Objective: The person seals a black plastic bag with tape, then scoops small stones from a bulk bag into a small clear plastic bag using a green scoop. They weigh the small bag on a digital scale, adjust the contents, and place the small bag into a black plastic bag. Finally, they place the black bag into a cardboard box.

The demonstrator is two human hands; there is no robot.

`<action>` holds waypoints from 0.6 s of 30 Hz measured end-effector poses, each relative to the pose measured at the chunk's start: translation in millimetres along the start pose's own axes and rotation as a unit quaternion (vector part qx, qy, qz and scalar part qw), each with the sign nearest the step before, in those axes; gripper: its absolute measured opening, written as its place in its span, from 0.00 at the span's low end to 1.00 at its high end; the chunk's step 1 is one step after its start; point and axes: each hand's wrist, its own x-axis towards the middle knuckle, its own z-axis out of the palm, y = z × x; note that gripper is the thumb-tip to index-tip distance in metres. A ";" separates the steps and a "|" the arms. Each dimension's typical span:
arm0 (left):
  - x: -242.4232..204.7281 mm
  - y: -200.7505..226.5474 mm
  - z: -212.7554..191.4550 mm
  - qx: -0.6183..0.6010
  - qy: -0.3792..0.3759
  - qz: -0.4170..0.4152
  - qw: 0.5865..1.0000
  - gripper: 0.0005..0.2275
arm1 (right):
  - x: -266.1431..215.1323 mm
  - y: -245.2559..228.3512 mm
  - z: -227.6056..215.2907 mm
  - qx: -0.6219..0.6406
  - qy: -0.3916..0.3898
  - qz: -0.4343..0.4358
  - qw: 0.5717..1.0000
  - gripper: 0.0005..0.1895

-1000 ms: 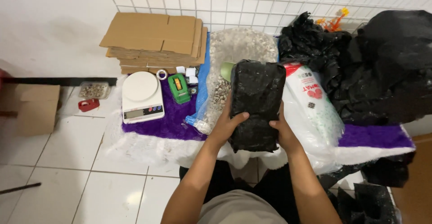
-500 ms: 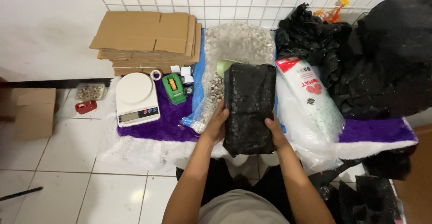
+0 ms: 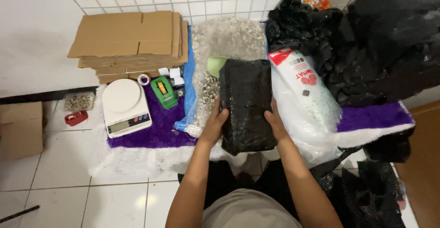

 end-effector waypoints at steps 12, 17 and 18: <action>0.0 16.6 0.3 0.055 -0.045 0.001 0.997 0.56 | 8.4 29.1 -1.4 0.058 0.005 0.025 0.998 0.68; 0.9 12.5 -2.1 0.057 -0.046 0.008 0.997 0.56 | 11.4 51.4 -7.5 0.071 -0.002 -0.001 0.997 0.64; -1.2 12.9 -1.9 0.066 -0.048 0.009 0.997 0.55 | 10.0 52.6 -7.7 0.068 -0.007 0.000 0.998 0.64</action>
